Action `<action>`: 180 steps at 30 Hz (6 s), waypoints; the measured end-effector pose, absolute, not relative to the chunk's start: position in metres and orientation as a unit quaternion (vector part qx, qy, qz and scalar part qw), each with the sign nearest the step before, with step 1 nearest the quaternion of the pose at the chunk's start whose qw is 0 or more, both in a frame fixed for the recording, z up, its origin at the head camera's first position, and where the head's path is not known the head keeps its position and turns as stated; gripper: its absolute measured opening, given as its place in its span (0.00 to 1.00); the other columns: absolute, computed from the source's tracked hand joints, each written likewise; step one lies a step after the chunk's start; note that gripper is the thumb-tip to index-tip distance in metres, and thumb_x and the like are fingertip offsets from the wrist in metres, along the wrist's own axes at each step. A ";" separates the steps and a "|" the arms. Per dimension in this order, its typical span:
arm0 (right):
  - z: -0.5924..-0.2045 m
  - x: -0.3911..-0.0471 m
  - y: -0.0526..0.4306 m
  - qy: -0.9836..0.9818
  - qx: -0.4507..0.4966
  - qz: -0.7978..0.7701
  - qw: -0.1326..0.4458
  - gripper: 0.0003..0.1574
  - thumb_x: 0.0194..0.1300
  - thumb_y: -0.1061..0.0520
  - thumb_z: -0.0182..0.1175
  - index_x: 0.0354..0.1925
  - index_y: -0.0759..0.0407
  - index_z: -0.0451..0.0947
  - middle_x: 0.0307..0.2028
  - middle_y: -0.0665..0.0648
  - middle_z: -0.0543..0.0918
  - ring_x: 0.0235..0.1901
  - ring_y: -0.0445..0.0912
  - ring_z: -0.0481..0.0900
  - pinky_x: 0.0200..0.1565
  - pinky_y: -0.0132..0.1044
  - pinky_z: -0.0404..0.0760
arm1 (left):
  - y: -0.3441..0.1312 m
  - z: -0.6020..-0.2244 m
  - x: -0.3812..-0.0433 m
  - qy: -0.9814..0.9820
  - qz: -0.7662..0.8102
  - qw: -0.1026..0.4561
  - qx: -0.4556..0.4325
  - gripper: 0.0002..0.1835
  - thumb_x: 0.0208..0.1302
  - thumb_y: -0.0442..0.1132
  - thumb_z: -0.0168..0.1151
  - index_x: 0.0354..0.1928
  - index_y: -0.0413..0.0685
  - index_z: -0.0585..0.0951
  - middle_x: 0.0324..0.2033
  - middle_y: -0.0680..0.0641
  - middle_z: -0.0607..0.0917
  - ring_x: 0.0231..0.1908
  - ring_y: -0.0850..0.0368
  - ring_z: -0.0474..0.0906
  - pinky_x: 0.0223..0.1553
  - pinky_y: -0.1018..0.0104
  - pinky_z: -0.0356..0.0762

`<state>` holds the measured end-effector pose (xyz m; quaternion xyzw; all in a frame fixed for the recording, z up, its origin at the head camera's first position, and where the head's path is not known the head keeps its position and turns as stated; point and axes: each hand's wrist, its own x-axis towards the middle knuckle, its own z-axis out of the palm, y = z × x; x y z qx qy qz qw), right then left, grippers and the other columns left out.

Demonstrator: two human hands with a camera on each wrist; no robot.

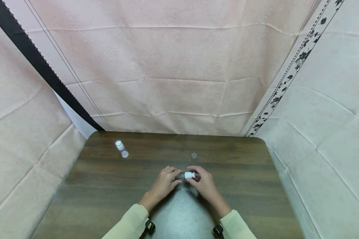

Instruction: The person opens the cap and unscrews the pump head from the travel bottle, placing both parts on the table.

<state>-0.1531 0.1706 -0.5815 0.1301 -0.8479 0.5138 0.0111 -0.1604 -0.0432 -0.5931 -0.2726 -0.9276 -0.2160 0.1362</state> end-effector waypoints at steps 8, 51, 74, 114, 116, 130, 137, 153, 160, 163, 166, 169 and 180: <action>-0.576 -0.153 0.166 -0.874 0.057 0.482 -0.014 0.20 0.69 0.52 0.69 0.56 0.56 0.83 0.49 0.54 0.88 0.47 0.49 0.86 0.49 0.44 0.85 | -0.040 -0.595 -0.160 -0.918 -0.196 0.182 -0.292 0.21 0.57 0.45 0.79 0.52 0.51 0.88 0.42 0.52 0.87 0.43 0.56 0.81 0.43 0.61 0.77; -0.575 -0.143 0.158 -0.825 0.132 0.547 0.052 0.18 0.56 0.80 0.67 0.45 0.71 0.82 0.55 0.70 0.81 0.53 0.63 0.82 0.47 0.45 0.86 | -0.036 -0.594 -0.158 -0.921 -0.213 0.169 -0.281 0.21 0.56 0.46 0.80 0.52 0.53 0.88 0.42 0.53 0.87 0.43 0.57 0.80 0.44 0.61 0.78; -0.585 -0.153 0.170 -0.789 -0.014 0.611 -0.066 0.21 0.69 0.62 0.66 0.57 0.70 0.79 0.47 0.67 0.85 0.40 0.47 0.87 0.39 0.36 0.87 | -0.036 -0.597 -0.164 -0.898 -0.141 0.260 -0.326 0.20 0.55 0.44 0.80 0.50 0.52 0.87 0.42 0.52 0.86 0.43 0.55 0.80 0.41 0.62 0.76; -0.588 -0.144 0.173 -0.828 0.136 0.542 0.046 0.26 0.61 0.67 0.73 0.57 0.59 0.82 0.57 0.61 0.83 0.54 0.56 0.84 0.50 0.42 0.86 | -0.032 -0.601 -0.160 -0.918 -0.196 0.190 -0.288 0.20 0.56 0.48 0.80 0.51 0.55 0.87 0.42 0.54 0.87 0.43 0.57 0.81 0.41 0.62 0.77; -0.587 -0.145 0.174 -0.831 0.117 0.542 0.042 0.24 0.64 0.63 0.72 0.58 0.60 0.82 0.56 0.62 0.84 0.54 0.54 0.84 0.51 0.38 0.86 | -0.031 -0.600 -0.160 -0.914 -0.192 0.202 -0.295 0.20 0.55 0.47 0.80 0.50 0.55 0.87 0.41 0.54 0.87 0.42 0.57 0.80 0.40 0.62 0.76; -0.585 -0.148 0.172 -0.821 0.004 0.568 -0.051 0.11 0.72 0.57 0.65 0.49 0.60 0.86 0.36 0.60 0.85 0.28 0.45 0.87 0.30 0.38 0.87 | -0.030 -0.597 -0.158 -0.905 -0.170 0.233 -0.313 0.20 0.54 0.45 0.82 0.48 0.53 0.87 0.40 0.52 0.86 0.42 0.55 0.80 0.40 0.62 0.75; -0.584 -0.148 0.174 -0.837 0.028 0.545 -0.033 0.10 0.68 0.59 0.69 0.47 0.56 0.86 0.37 0.58 0.86 0.30 0.40 0.83 0.31 0.33 0.83 | -0.029 -0.598 -0.159 -0.905 -0.184 0.230 -0.306 0.20 0.52 0.45 0.82 0.48 0.53 0.87 0.39 0.52 0.86 0.41 0.56 0.80 0.39 0.62 0.75; -0.584 -0.146 0.175 -0.842 0.104 0.529 0.024 0.16 0.60 0.68 0.73 0.44 0.53 0.85 0.51 0.56 0.88 0.52 0.53 0.85 0.48 0.36 0.86 | -0.029 -0.600 -0.157 -0.918 -0.208 0.189 -0.279 0.21 0.54 0.47 0.81 0.50 0.55 0.88 0.41 0.54 0.87 0.42 0.57 0.80 0.42 0.61 0.77; -0.586 -0.146 0.174 -0.834 0.118 0.539 0.033 0.17 0.59 0.71 0.72 0.44 0.56 0.84 0.54 0.60 0.87 0.54 0.56 0.85 0.49 0.39 0.87 | -0.029 -0.598 -0.157 -0.917 -0.208 0.196 -0.280 0.21 0.54 0.47 0.82 0.49 0.54 0.88 0.41 0.54 0.87 0.42 0.57 0.81 0.41 0.62 0.77; -0.583 -0.146 0.175 -0.830 0.102 0.548 0.023 0.19 0.60 0.68 0.73 0.47 0.55 0.82 0.58 0.60 0.85 0.58 0.56 0.83 0.53 0.42 0.85 | -0.029 -0.599 -0.157 -0.915 -0.208 0.201 -0.281 0.21 0.54 0.47 0.81 0.50 0.55 0.88 0.41 0.54 0.87 0.42 0.58 0.81 0.41 0.62 0.76; -0.581 -0.146 0.175 -0.837 0.071 0.542 0.012 0.23 0.62 0.63 0.74 0.54 0.55 0.80 0.60 0.60 0.84 0.60 0.55 0.83 0.55 0.43 0.84 | -0.029 -0.599 -0.157 -0.913 -0.204 0.210 -0.284 0.21 0.54 0.46 0.82 0.50 0.54 0.88 0.40 0.54 0.87 0.42 0.58 0.80 0.40 0.63 0.76; -0.582 -0.148 0.175 -0.848 0.039 0.528 0.003 0.26 0.64 0.58 0.73 0.58 0.57 0.79 0.56 0.59 0.86 0.54 0.52 0.85 0.51 0.39 0.84 | -0.029 -0.599 -0.158 -0.909 -0.195 0.224 -0.292 0.21 0.53 0.46 0.82 0.49 0.54 0.88 0.40 0.54 0.87 0.41 0.57 0.80 0.40 0.63 0.75; -0.582 -0.149 0.173 -0.826 -0.019 0.560 -0.065 0.10 0.73 0.56 0.64 0.46 0.62 0.83 0.34 0.62 0.85 0.27 0.45 0.85 0.30 0.38 0.87 | -0.028 -0.598 -0.157 -0.903 -0.169 0.241 -0.312 0.20 0.55 0.45 0.81 0.49 0.53 0.87 0.42 0.53 0.86 0.42 0.56 0.80 0.39 0.63 0.74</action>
